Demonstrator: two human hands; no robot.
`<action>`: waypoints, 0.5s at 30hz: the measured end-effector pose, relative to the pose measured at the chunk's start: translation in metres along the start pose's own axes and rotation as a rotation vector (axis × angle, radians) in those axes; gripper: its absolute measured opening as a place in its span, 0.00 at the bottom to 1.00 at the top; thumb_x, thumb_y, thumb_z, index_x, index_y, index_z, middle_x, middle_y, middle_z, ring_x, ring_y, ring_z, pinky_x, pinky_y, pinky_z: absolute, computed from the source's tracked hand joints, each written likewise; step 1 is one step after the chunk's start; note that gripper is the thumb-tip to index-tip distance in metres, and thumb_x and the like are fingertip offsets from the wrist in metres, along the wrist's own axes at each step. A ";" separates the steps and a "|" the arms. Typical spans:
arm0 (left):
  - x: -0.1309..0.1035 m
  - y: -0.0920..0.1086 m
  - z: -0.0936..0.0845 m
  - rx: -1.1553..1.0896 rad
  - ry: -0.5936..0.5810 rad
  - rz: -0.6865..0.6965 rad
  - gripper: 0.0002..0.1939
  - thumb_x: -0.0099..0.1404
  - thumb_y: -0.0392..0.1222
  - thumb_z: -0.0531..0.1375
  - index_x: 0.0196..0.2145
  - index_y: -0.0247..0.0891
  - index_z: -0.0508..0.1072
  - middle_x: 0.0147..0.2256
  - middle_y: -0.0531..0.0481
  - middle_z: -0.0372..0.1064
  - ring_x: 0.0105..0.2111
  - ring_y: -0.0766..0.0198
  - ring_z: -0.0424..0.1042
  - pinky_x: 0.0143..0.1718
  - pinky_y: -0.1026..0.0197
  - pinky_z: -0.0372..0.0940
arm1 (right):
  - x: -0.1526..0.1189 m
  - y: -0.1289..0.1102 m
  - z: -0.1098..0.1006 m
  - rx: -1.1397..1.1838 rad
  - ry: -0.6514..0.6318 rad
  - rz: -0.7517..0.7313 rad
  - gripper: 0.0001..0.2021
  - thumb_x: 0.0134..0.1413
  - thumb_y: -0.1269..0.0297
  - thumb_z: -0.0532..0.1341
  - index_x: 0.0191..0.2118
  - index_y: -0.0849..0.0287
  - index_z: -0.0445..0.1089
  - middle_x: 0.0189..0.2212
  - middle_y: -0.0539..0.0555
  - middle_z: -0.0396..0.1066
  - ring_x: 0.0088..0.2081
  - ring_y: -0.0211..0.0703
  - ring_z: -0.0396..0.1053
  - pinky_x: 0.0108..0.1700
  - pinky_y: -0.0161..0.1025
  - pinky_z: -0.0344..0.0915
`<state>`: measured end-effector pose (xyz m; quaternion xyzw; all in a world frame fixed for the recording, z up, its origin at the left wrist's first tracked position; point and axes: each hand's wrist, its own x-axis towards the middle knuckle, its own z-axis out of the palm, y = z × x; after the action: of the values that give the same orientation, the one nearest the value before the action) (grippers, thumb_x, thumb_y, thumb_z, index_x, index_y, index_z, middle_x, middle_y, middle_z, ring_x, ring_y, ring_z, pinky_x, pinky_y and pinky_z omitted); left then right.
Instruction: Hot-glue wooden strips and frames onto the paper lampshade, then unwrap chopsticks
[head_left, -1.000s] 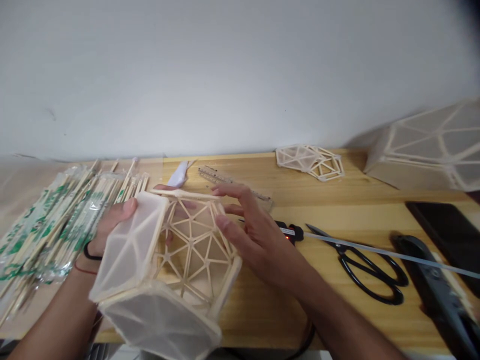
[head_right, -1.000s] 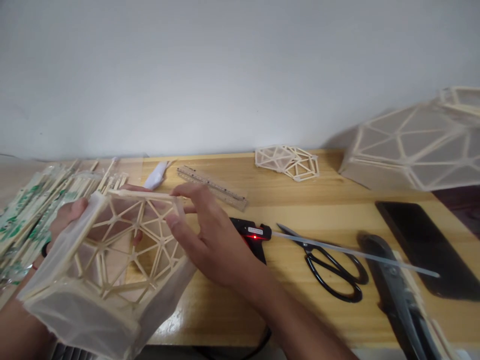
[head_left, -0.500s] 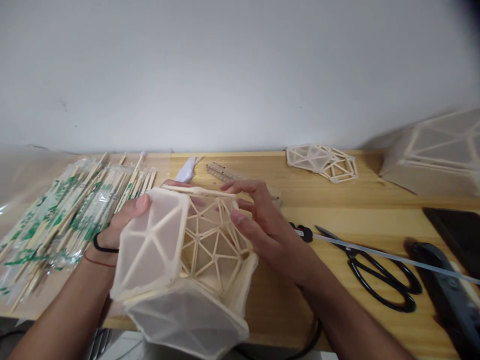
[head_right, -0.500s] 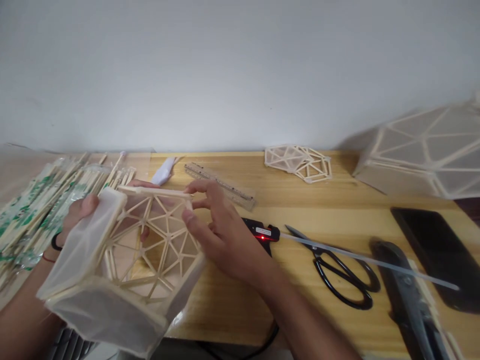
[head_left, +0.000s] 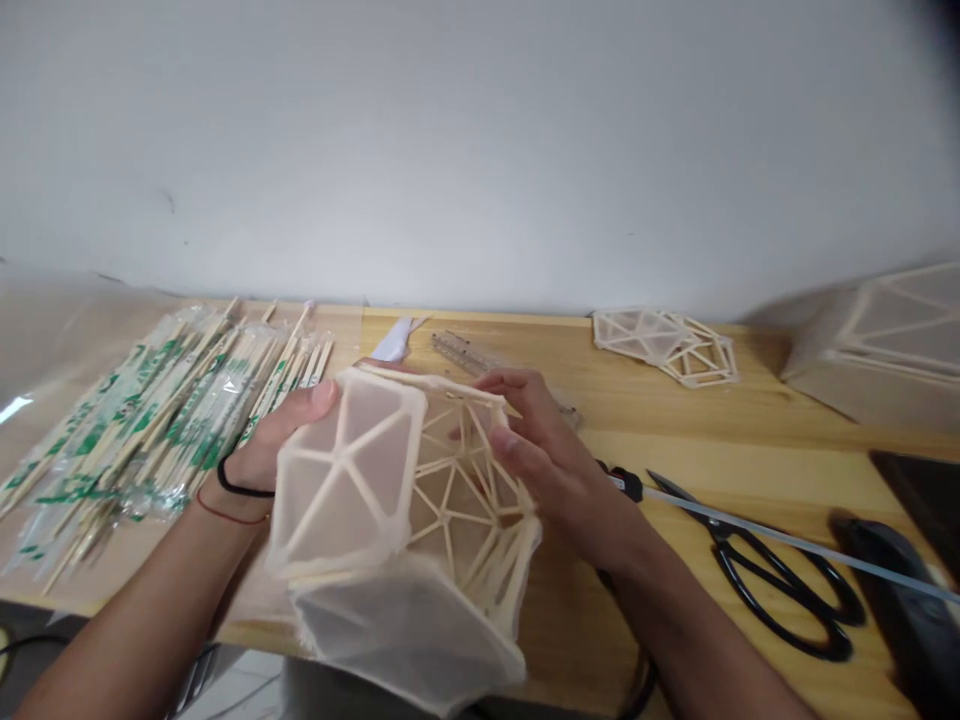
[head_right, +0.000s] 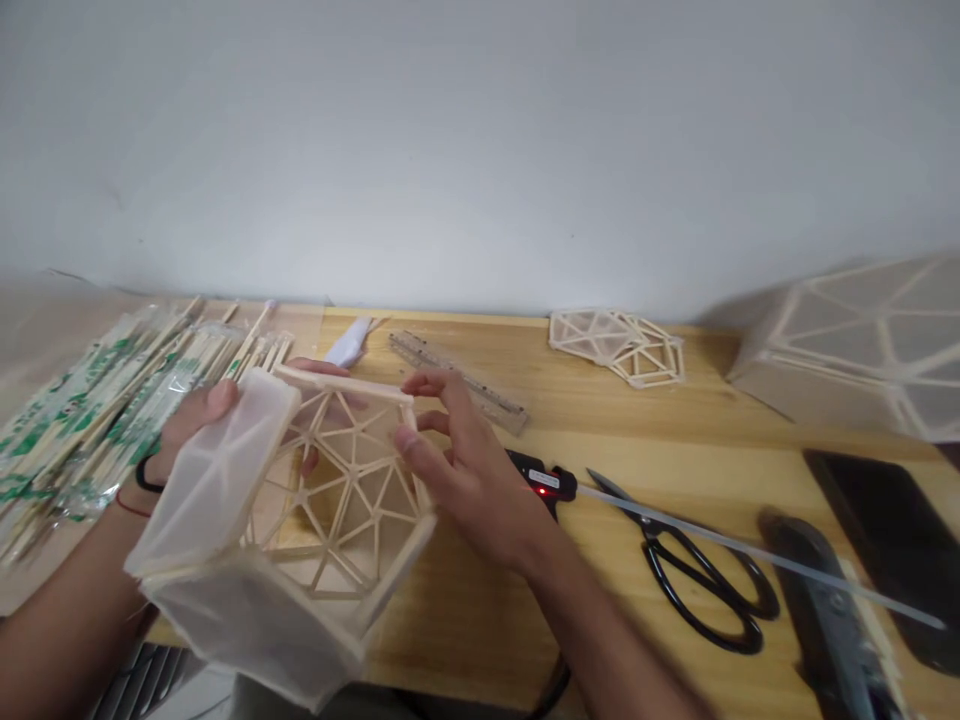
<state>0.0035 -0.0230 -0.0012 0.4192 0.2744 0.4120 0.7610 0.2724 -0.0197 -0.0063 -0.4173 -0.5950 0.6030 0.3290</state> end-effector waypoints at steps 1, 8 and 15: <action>-0.001 0.002 0.000 -0.011 -0.027 -0.021 0.37 0.68 0.61 0.66 0.64 0.31 0.72 0.51 0.39 0.82 0.43 0.51 0.84 0.39 0.61 0.76 | 0.000 0.001 0.000 0.018 0.002 -0.011 0.20 0.67 0.47 0.61 0.57 0.48 0.60 0.59 0.57 0.67 0.51 0.49 0.74 0.41 0.41 0.73; -0.013 0.014 -0.003 0.309 -0.021 0.163 0.49 0.55 0.69 0.73 0.68 0.44 0.69 0.64 0.41 0.70 0.61 0.41 0.73 0.58 0.53 0.72 | -0.007 0.008 0.004 0.053 0.110 -0.282 0.32 0.57 0.49 0.74 0.63 0.39 0.62 0.60 0.53 0.68 0.64 0.52 0.68 0.51 0.43 0.76; -0.012 0.010 -0.019 0.570 0.283 0.477 0.47 0.55 0.72 0.71 0.65 0.47 0.72 0.67 0.43 0.67 0.69 0.36 0.62 0.65 0.49 0.66 | -0.008 0.007 0.013 -0.236 0.405 -0.814 0.41 0.51 0.61 0.77 0.66 0.46 0.58 0.62 0.59 0.66 0.64 0.56 0.67 0.62 0.55 0.72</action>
<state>-0.0214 -0.0219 -0.0014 0.6046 0.3750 0.5383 0.4517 0.2650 -0.0325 -0.0132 -0.2937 -0.6987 0.2597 0.5985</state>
